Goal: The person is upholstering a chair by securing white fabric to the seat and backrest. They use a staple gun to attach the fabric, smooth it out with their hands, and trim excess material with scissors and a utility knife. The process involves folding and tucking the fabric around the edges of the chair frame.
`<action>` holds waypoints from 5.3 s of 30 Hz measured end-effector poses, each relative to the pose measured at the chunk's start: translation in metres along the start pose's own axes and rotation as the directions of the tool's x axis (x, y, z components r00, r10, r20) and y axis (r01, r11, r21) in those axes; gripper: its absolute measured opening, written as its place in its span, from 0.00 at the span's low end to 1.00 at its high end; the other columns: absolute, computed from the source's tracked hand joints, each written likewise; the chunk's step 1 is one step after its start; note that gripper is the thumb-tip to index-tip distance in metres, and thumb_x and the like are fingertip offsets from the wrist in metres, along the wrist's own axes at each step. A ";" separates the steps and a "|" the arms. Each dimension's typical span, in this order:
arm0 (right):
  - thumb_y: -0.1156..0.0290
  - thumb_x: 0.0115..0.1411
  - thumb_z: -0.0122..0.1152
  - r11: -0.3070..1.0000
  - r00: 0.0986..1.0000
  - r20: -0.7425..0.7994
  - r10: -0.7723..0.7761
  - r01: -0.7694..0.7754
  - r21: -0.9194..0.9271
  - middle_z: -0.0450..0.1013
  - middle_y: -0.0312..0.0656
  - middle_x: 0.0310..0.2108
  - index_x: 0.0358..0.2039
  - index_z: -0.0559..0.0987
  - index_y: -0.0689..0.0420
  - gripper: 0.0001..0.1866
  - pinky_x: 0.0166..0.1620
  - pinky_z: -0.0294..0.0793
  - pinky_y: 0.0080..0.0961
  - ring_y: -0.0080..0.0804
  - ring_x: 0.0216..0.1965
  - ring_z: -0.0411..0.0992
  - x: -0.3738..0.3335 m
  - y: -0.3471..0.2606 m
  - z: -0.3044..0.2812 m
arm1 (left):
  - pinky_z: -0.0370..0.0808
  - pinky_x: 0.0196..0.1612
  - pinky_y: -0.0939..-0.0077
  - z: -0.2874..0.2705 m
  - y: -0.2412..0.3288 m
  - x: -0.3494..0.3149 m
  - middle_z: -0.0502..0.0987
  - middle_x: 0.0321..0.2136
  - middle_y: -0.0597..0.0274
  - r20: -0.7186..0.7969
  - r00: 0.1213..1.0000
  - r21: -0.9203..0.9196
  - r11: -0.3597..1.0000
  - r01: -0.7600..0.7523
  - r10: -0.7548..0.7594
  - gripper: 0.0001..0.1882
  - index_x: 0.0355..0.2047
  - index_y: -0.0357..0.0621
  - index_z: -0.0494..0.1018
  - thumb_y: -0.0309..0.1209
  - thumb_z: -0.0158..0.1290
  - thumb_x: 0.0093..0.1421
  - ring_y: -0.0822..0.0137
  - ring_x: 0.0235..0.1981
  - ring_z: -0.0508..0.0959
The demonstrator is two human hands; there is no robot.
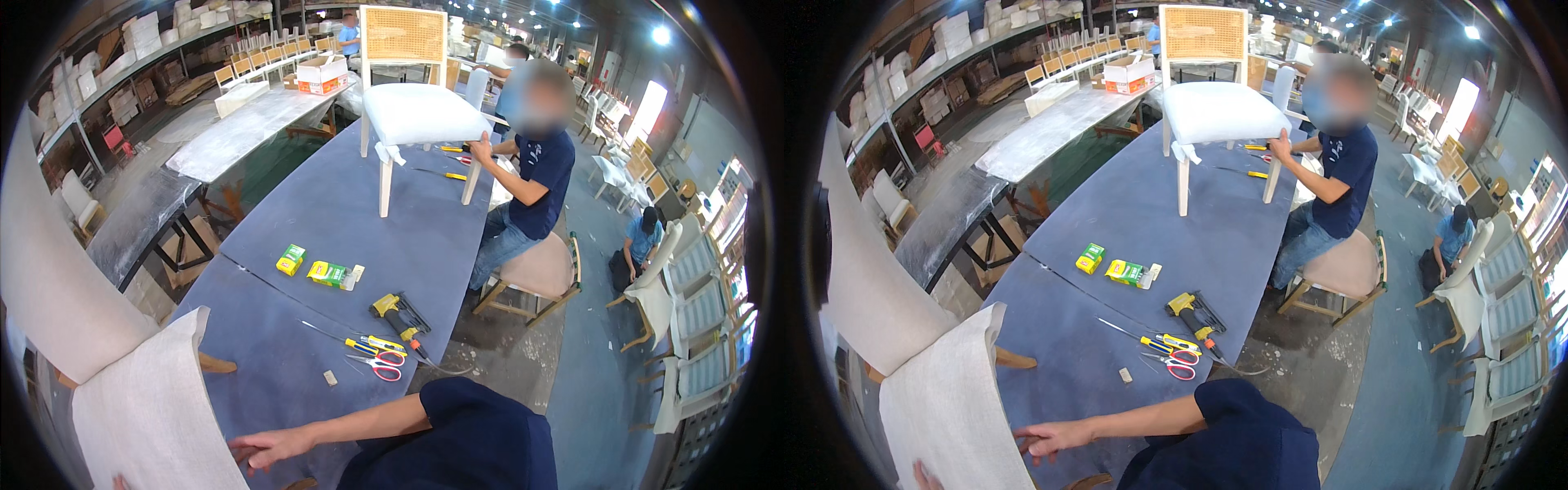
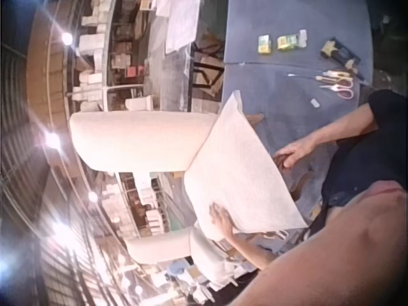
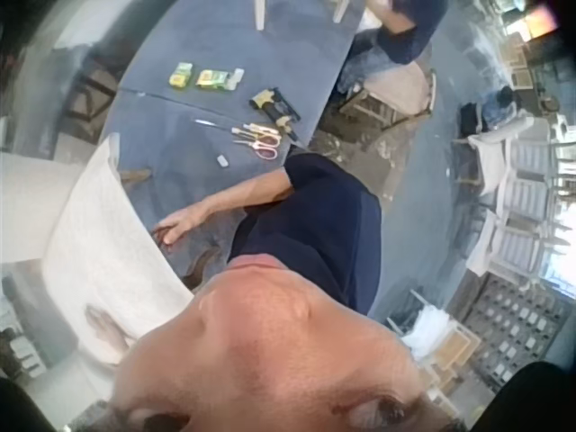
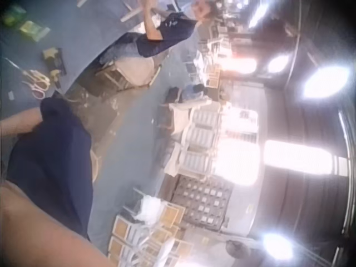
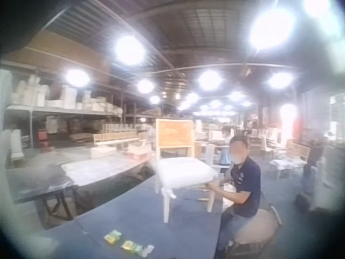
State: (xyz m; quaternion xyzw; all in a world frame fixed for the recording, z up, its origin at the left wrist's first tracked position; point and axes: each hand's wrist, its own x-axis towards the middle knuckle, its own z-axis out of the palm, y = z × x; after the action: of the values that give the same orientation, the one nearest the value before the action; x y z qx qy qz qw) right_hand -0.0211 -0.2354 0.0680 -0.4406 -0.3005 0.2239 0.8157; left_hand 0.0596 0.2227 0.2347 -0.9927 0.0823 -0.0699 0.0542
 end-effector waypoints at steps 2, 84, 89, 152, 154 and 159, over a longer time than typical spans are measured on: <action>0.39 0.70 0.53 0.977 1.000 0.015 -0.027 0.023 0.214 0.68 0.40 0.59 0.72 0.59 0.58 0.43 0.49 0.79 0.28 0.29 0.54 0.73 0.015 -0.009 0.000 | 0.78 0.52 0.55 -0.015 0.059 0.011 0.78 0.59 0.56 -0.177 0.959 0.127 0.972 -0.200 0.221 0.24 0.65 0.50 0.69 0.39 0.52 0.71 0.48 0.49 0.82; 0.71 0.54 0.78 0.779 0.705 -0.706 0.065 -0.478 -0.405 0.82 0.41 0.37 0.48 0.80 0.64 0.22 0.42 0.79 0.24 0.26 0.38 0.81 -0.050 -0.044 -0.109 | 0.76 0.52 0.31 0.011 0.288 0.064 0.60 0.66 0.26 0.026 0.998 0.500 0.864 -0.056 0.050 0.53 0.75 0.49 0.50 0.47 0.66 0.56 0.30 0.64 0.67; 0.72 0.52 0.74 0.664 0.946 -0.185 -0.266 0.040 -0.747 0.81 0.47 0.30 0.42 0.80 0.62 0.17 0.34 0.78 0.27 0.41 0.29 0.82 0.032 -0.011 -0.079 | 0.74 0.55 0.30 0.009 0.290 0.065 0.53 0.69 0.24 0.084 0.996 0.457 0.887 -0.061 0.025 0.58 0.77 0.46 0.42 0.42 0.68 0.55 0.27 0.67 0.62; 0.64 0.73 0.53 0.788 0.659 -0.747 0.088 -0.504 -0.352 0.77 0.46 0.52 0.55 0.77 0.63 0.18 0.54 0.75 0.29 0.34 0.51 0.76 -0.079 -0.137 -0.205 | 0.52 0.74 0.52 -0.035 0.141 -0.042 0.68 0.67 0.47 -0.148 0.989 -0.436 0.898 -0.059 -0.007 0.28 0.66 0.43 0.68 0.42 0.51 0.71 0.49 0.71 0.62; 0.63 0.74 0.51 0.735 0.706 -0.708 -0.010 -0.475 -0.484 0.77 0.46 0.52 0.55 0.78 0.62 0.18 0.54 0.75 0.29 0.34 0.52 0.76 -0.063 -0.162 -0.197 | 0.54 0.73 0.51 0.004 0.071 -0.013 0.66 0.66 0.35 -0.074 0.902 -0.521 0.788 0.329 -0.426 0.37 0.67 0.38 0.66 0.54 0.48 0.70 0.46 0.71 0.62; 0.49 0.75 0.48 0.662 0.743 -0.647 -0.173 -0.399 -0.635 0.76 0.41 0.56 0.55 0.78 0.57 0.25 0.58 0.70 0.35 0.34 0.55 0.74 -0.016 -0.199 -0.177 | 0.59 0.69 0.61 0.037 -0.010 0.026 0.63 0.67 0.33 0.543 0.635 -0.746 0.032 0.665 -0.550 0.54 0.70 0.33 0.60 0.72 0.44 0.63 0.46 0.70 0.64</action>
State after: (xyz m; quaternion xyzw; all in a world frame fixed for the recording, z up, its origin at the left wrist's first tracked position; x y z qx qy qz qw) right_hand 0.1090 -0.4509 0.1565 -0.8005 -0.0266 -0.0339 0.5978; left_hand 0.0920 0.2321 0.2028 -0.7795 -0.3263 0.0242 -0.5341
